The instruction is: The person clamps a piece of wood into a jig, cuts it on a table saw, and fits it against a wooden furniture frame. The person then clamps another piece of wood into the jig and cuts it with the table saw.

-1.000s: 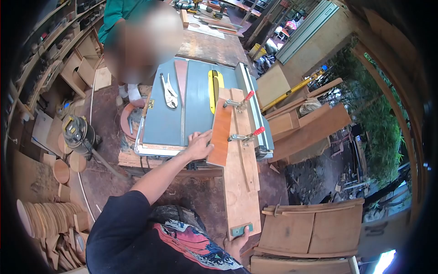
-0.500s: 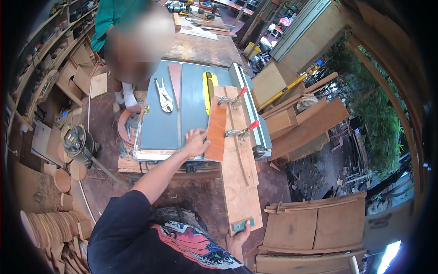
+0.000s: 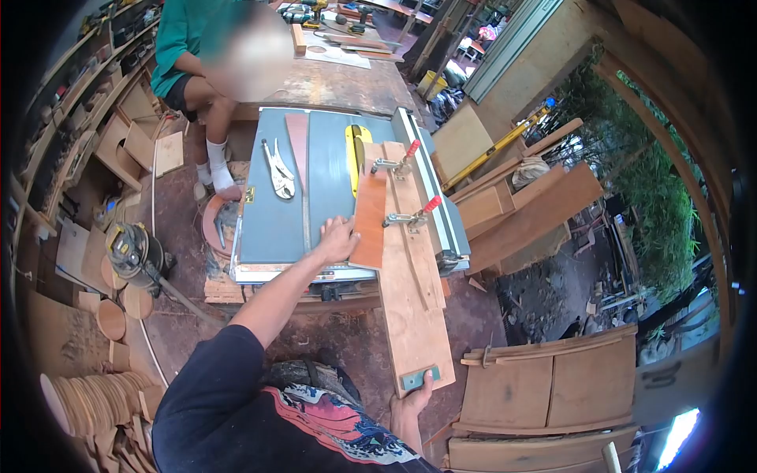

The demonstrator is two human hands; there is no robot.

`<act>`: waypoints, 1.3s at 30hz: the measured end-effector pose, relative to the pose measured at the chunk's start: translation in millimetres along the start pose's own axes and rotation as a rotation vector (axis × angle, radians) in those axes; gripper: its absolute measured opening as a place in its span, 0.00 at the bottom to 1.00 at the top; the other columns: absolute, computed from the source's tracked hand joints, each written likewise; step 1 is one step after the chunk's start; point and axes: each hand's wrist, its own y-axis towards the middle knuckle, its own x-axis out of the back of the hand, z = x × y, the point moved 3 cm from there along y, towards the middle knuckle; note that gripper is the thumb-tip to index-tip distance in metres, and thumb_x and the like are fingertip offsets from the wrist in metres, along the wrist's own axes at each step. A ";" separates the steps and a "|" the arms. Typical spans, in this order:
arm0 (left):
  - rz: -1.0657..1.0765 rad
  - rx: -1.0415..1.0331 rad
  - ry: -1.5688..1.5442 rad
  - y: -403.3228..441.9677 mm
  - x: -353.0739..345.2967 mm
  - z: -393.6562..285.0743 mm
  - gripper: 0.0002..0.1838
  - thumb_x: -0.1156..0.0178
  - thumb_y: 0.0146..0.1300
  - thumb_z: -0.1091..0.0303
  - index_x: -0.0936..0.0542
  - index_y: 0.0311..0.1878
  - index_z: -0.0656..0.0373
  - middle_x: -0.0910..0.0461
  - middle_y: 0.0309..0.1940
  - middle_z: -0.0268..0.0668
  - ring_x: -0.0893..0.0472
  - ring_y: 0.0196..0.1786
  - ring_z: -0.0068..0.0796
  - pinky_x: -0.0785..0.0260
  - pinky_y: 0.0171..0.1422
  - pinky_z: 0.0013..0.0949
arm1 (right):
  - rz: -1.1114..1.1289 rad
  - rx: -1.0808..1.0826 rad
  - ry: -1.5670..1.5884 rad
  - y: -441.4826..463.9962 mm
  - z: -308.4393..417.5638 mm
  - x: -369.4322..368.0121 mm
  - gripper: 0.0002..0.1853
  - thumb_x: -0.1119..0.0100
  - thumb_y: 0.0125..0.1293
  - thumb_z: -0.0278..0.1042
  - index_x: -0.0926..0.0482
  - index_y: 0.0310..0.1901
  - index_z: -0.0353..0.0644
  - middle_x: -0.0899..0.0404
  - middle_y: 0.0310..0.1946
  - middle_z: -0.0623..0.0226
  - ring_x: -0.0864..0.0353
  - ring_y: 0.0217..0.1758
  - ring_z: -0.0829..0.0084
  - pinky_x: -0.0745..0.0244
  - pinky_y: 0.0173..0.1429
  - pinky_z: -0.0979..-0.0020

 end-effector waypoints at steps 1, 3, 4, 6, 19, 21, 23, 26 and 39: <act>0.005 0.002 -0.011 2.3 2.6 -0.9 0.32 0.43 0.69 0.57 0.30 0.72 0.62 0.27 0.61 0.55 0.32 0.65 0.56 0.43 0.71 0.57 | -0.022 0.004 -0.004 -0.6 -0.2 -3.8 0.31 0.34 0.66 0.44 0.30 0.67 0.38 0.22 0.57 0.60 0.21 0.60 0.59 0.25 0.64 0.57; 0.007 0.001 -0.034 3.4 6.9 -2.5 0.31 0.41 0.68 0.58 0.30 0.72 0.62 0.26 0.60 0.54 0.31 0.65 0.55 0.42 0.71 0.57 | -0.024 0.012 -0.004 0.9 -1.9 -7.4 0.31 0.33 0.67 0.44 0.29 0.66 0.38 0.22 0.56 0.60 0.21 0.59 0.60 0.24 0.63 0.57; 0.003 -0.002 -0.046 3.6 9.8 -3.7 0.31 0.40 0.68 0.59 0.30 0.72 0.62 0.25 0.60 0.54 0.30 0.65 0.55 0.42 0.71 0.56 | -0.024 0.016 -0.003 1.9 -2.6 -9.4 0.31 0.33 0.67 0.44 0.29 0.66 0.37 0.22 0.56 0.61 0.21 0.58 0.60 0.24 0.63 0.57; -0.018 -0.013 -0.069 4.9 12.1 -2.8 0.32 0.39 0.67 0.60 0.29 0.72 0.62 0.24 0.60 0.53 0.29 0.66 0.54 0.41 0.71 0.56 | -0.031 0.012 0.013 3.3 -4.8 -13.0 0.30 0.33 0.67 0.43 0.29 0.66 0.37 0.22 0.56 0.61 0.21 0.58 0.60 0.24 0.63 0.57; -0.101 -0.207 -0.090 -34.8 17.3 -5.8 0.35 0.32 0.63 0.64 0.30 0.70 0.70 0.28 0.69 0.56 0.27 0.68 0.54 0.39 0.75 0.48 | 0.023 -0.005 0.034 20.8 -18.8 -37.3 0.30 0.33 0.67 0.43 0.30 0.67 0.42 0.22 0.58 0.63 0.20 0.60 0.61 0.22 0.63 0.58; -0.093 -0.151 -0.143 -32.3 15.4 0.2 0.34 0.32 0.63 0.65 0.30 0.70 0.69 0.27 0.68 0.56 0.27 0.68 0.55 0.37 0.74 0.48 | 0.020 0.001 0.033 25.8 -24.1 -39.6 0.30 0.33 0.67 0.43 0.30 0.67 0.42 0.21 0.57 0.63 0.20 0.59 0.61 0.22 0.63 0.57; -0.080 -0.049 -0.174 -30.0 13.4 -1.0 0.33 0.32 0.63 0.66 0.29 0.69 0.69 0.27 0.67 0.56 0.27 0.67 0.55 0.36 0.72 0.48 | 0.020 0.016 0.022 31.3 -24.4 -40.6 0.29 0.33 0.67 0.43 0.29 0.66 0.42 0.21 0.57 0.63 0.19 0.58 0.61 0.21 0.62 0.57; -0.374 -0.198 -0.123 -44.7 5.9 -6.4 0.32 0.33 0.63 0.67 0.30 0.68 0.68 0.26 0.64 0.57 0.26 0.64 0.57 0.33 0.69 0.48 | 0.019 -0.012 0.023 30.4 -26.9 -51.2 0.28 0.34 0.68 0.43 0.28 0.65 0.42 0.20 0.55 0.64 0.19 0.57 0.61 0.21 0.62 0.57; 0.286 0.356 -0.807 -176.0 -98.2 -88.0 0.24 0.44 0.74 0.55 0.22 0.53 0.74 0.15 0.33 0.49 0.12 0.33 0.35 0.18 0.34 0.36 | 0.136 -0.010 -0.011 51.8 -41.5 -67.5 0.29 0.39 0.72 0.46 0.31 0.68 0.38 0.22 0.58 0.59 0.20 0.60 0.60 0.23 0.63 0.56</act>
